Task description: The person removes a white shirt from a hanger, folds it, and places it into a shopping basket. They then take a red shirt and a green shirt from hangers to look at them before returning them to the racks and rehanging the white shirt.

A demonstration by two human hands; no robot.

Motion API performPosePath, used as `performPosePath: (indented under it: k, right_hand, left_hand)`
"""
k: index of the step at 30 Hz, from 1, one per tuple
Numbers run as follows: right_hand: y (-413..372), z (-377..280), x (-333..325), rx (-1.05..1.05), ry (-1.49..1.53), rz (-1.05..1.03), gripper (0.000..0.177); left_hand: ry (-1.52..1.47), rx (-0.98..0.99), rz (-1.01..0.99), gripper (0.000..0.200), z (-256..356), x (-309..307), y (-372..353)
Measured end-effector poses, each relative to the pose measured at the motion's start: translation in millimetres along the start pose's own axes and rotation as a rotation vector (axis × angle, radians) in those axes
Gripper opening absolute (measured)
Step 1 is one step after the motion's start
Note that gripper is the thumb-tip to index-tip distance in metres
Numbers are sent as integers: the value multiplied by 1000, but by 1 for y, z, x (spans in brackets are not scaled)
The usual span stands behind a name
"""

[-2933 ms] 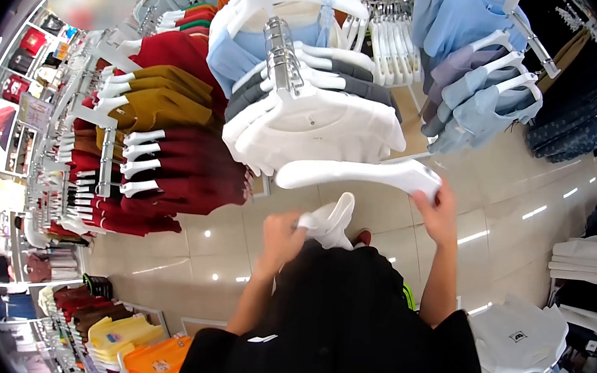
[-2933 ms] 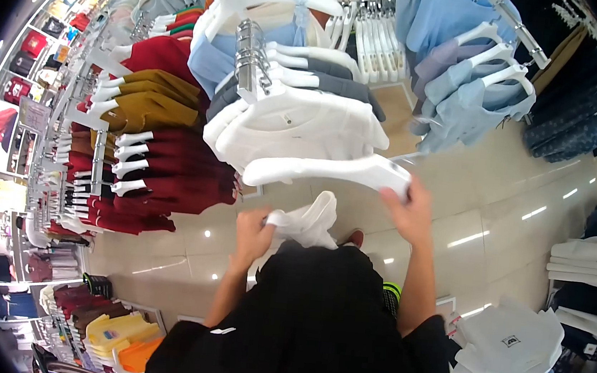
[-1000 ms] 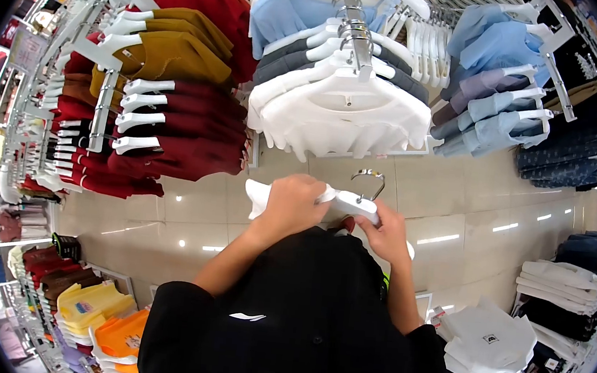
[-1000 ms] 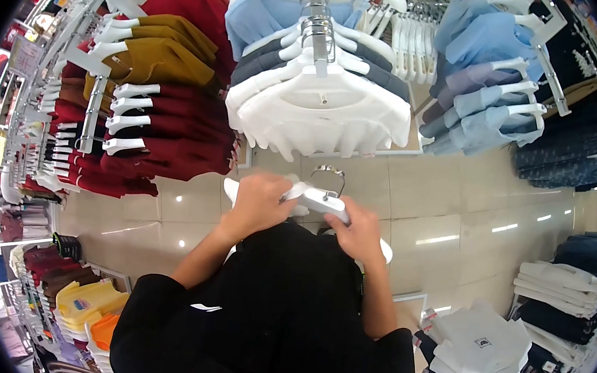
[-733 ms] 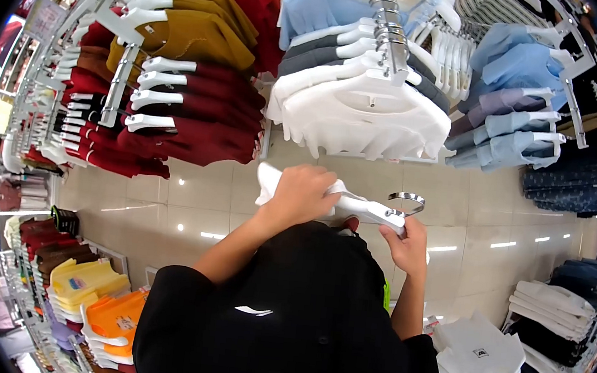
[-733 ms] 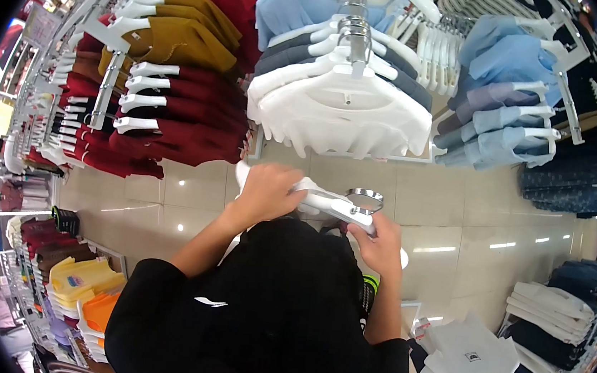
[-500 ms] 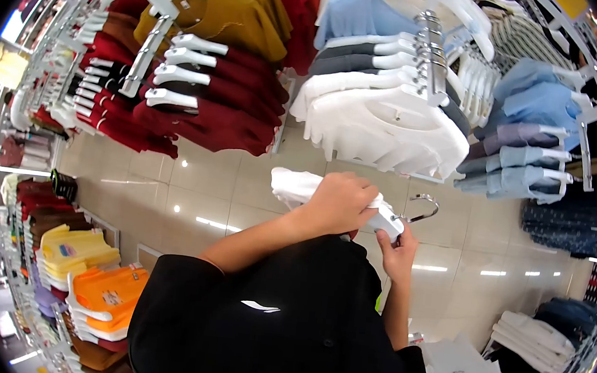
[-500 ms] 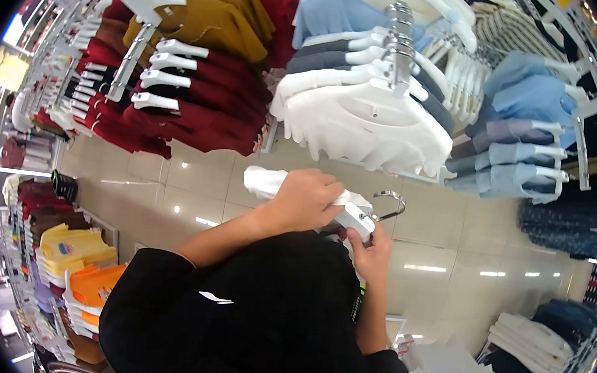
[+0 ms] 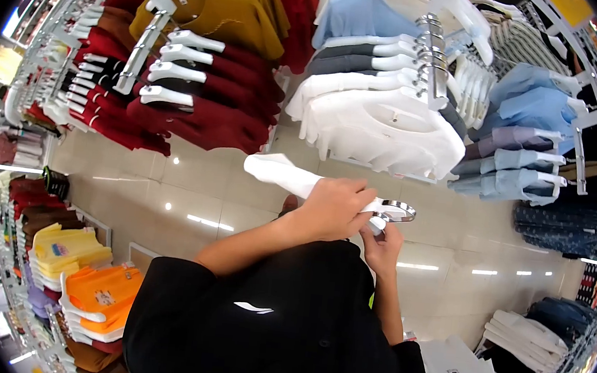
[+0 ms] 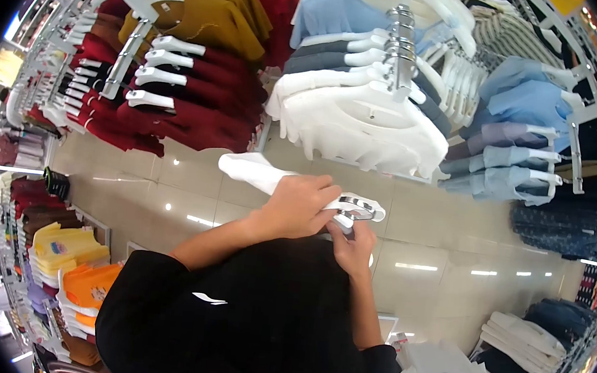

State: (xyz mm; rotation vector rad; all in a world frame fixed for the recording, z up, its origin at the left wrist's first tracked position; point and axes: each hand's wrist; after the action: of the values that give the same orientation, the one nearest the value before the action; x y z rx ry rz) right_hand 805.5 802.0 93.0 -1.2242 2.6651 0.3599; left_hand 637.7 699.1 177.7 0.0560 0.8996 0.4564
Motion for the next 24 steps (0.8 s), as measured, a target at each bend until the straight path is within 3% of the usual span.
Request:
performPosePath:
  k: [5, 8, 9, 12, 13, 16, 18, 22, 24]
  right_hand:
    - [19, -12, 0, -171, -8, 38, 25]
    - [24, -9, -13, -207, -237, -128, 31]
    - [23, -11, -12, -50, -131, -126, 39]
    - [46, -29, -46, 65, -203, -418, 43]
    - [53, -42, -61, 73, -67, -450, 38]
    - [56, 0, -105, 41, 62, -314, 31]
    - [49, 28, -124, 137, 64, -203, 29]
    - [27, 39, -102, 248, 144, -154, 26]
    - [27, 39, -80, 197, 280, -152, 27]
  left_hand:
    - [-63, 81, -90, 29, -3, -25, 7]
    - [-55, 123, -76, 37, -8, -24, 9]
    - [-52, 139, -66, 39, -12, -21, 8]
    - [-48, 130, -31, 44, -21, -13, 5]
    - [-46, 78, -2, 43, -23, -13, 5]
    - [-80, 23, 14, 43, -26, -34, 11]
    - [-143, 17, 61, 42, -25, -51, 15]
    - [-138, -3, 12, 43, -16, -79, 19]
    - [-101, 3, -4, 44, -13, -87, 18]
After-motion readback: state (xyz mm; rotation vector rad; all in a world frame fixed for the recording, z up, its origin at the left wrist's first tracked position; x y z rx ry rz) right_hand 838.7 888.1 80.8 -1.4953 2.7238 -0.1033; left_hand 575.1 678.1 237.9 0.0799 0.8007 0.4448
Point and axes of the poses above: each hand's wrist, its own y-axis towards the middle knuckle, its own x-axis out of the palm, z = x × y, and after that the axes turned 1 degree about -y, right-handed
